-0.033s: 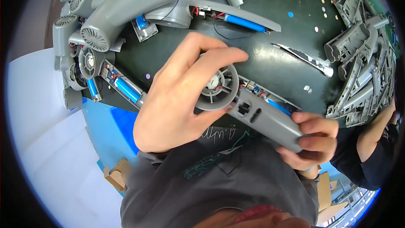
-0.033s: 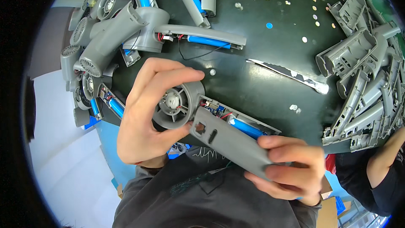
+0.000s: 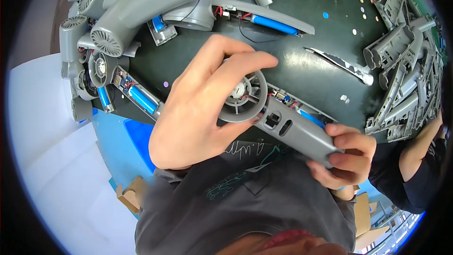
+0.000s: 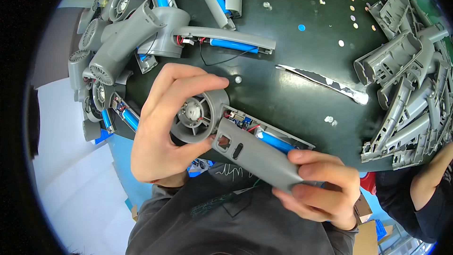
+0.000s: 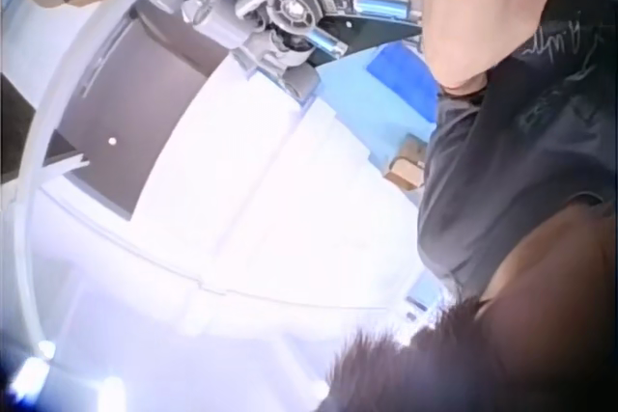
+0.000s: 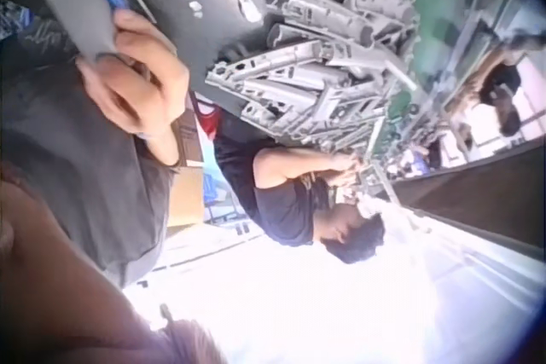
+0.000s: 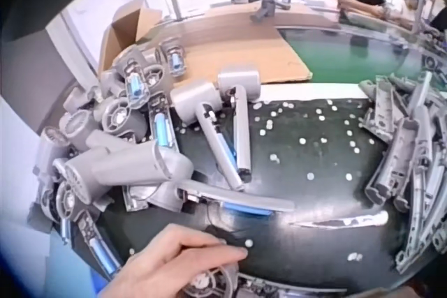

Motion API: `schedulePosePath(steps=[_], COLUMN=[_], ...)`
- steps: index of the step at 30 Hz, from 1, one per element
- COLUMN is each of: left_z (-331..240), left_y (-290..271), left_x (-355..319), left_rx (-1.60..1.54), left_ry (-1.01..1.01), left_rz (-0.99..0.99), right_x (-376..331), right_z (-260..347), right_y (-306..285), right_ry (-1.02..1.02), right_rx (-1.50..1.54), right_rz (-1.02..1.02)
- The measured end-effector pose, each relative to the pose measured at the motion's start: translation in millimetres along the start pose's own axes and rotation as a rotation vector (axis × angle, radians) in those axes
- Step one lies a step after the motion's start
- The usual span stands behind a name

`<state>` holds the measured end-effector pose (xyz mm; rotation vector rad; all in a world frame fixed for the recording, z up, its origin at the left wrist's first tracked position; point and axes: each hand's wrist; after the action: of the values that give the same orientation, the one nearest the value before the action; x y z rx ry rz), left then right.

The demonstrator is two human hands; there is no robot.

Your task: Assembling internal components, wiring, and circuit boards into hair dryer bodies on a production line.

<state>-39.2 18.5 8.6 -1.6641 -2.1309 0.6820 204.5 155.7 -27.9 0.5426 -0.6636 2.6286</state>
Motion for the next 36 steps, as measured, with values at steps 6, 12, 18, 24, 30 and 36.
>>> schedulePosePath(steps=[6,12,18,24,30,36], left_z=[1,0,0,-3,-2,-2], left_y=[-1,-1,2,4,4,5], left_x=[-1,-3,-2,-3,-3,0], left_rx=[0.063,0.128,0.158,0.152,0.117,0.178], left_ry=[0.030,0.044,0.044,0.047,0.019,0.061], left_rz=[0.034,0.037,0.016,0.009,-0.013,-0.005], right_x=[3,13,21,25,31,40], right_z=[0,2,8,-1,-6,3], right_y=[2,-2,-1,-13,-20,-26], right_ry=[0.030,0.047,0.218,0.139,0.110,-0.021], right_rx=[-0.220,-0.359,-0.313,-0.313,-0.219,-0.417], right_rz=[0.011,0.029,-0.013,0.042,0.089,0.168])
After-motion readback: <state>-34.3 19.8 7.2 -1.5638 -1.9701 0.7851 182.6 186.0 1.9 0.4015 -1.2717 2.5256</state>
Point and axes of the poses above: each hand's wrist, its own x-axis towards the middle knuckle, its own y-axis out of the palm, z = x × y, and after that the axes turned 7 degrees about z, right-handed
